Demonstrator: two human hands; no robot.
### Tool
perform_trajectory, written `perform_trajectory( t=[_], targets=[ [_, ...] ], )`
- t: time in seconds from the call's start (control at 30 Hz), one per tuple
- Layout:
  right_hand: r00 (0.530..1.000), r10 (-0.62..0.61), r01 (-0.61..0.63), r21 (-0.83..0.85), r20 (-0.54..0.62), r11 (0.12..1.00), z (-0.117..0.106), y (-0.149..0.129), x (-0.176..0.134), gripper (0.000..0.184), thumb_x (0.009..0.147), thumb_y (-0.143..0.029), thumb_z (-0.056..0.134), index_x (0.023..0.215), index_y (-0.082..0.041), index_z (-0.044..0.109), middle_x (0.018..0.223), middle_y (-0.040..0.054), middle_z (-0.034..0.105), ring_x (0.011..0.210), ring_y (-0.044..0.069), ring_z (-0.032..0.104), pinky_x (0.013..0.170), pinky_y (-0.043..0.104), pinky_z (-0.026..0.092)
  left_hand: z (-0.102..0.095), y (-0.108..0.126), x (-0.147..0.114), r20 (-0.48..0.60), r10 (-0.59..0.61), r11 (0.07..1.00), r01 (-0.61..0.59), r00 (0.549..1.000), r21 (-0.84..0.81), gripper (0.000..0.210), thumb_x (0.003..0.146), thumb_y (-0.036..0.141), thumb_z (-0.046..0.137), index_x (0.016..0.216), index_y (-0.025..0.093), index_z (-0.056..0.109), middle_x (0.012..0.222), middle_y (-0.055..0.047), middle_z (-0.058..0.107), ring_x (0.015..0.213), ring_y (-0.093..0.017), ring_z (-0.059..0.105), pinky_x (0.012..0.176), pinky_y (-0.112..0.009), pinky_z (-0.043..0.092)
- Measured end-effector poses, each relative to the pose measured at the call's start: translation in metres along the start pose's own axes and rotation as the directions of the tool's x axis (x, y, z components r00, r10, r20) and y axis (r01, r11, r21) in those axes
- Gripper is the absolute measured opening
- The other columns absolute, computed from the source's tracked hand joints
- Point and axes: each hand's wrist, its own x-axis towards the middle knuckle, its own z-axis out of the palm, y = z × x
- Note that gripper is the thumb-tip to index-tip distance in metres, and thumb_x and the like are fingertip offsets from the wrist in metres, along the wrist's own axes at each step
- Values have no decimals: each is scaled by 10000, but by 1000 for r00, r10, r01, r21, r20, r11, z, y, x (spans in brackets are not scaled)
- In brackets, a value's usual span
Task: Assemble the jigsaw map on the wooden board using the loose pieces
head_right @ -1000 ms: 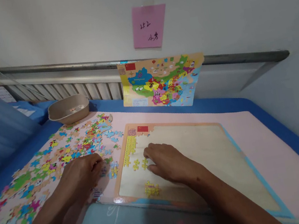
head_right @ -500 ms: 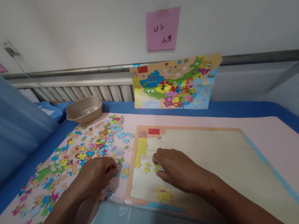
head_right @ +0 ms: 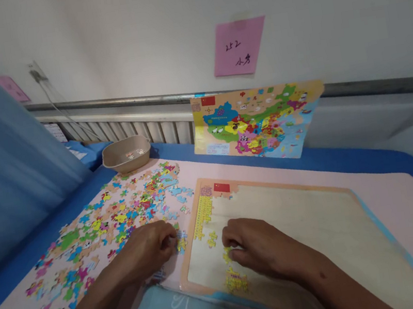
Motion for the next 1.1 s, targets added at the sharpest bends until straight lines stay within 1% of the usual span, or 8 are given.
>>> perform_trajectory(
  t=[0.07,0.17,0.27,0.47,0.6,0.7,0.83,1.1],
  targets=[
    [999,4,-4,13,-45,1000,0,-2,2,77,863,-144,560,848,-213,592,916,26,651,808,191,560,723,322,383,3,2,0,2,-17,999,18,1000,-29,172,761,121,569,821,240,678,839,1,707,828,-178,645,692,-276,351],
    [992,-25,22,-24,-124,999,5,-5,6,103,917,-186,575,995,-211,636,1028,69,645,941,235,570,811,357,423,6,4,2,17,-46,999,47,999,-27,148,731,129,596,804,239,664,825,4,700,816,-182,639,679,-282,345],
    [993,-26,15,-100,-113,995,12,-9,9,154,919,-195,605,1064,-211,655,1077,91,627,994,263,559,824,374,428,6,6,3,16,-59,998,59,998,-6,109,734,150,606,786,235,650,828,-5,700,819,-192,633,666,-292,331],
    [996,-75,70,-125,-37,990,14,-12,9,42,909,-166,604,914,-195,634,1038,79,605,965,248,559,806,357,417,4,9,3,14,-65,998,65,998,10,107,734,149,593,775,232,647,823,-7,699,803,-193,626,648,-298,306],
    [993,-119,117,-81,-17,990,15,-11,9,83,934,-166,576,860,-190,605,946,55,601,912,225,550,793,344,407,5,9,2,2,-44,999,44,999,11,99,765,161,581,776,228,653,815,-10,699,780,-190,622,650,-303,313],
    [991,-124,121,-61,-48,991,17,-11,11,112,950,-178,555,842,-196,580,934,52,600,899,225,535,783,345,396,6,11,2,-33,-7,1000,8,999,13,107,793,169,576,801,228,666,823,-18,702,792,-194,623,673,-309,334],
    [992,-104,98,-84,-74,992,19,-12,13,121,941,-165,546,826,-197,564,946,65,604,901,233,527,787,356,388,8,15,0,-51,40,999,-40,998,-9,146,772,139,584,827,234,680,845,-22,707,822,-197,631,695,-314,347],
    [990,-143,143,-106,7,984,20,-14,10,46,896,-173,616,863,-205,615,969,49,607,933,232,546,797,346,384,10,16,-2,-43,66,998,-67,997,-3,142,802,145,595,868,232,685,874,-29,706,857,-214,636,720,-334,361]
  ],
)
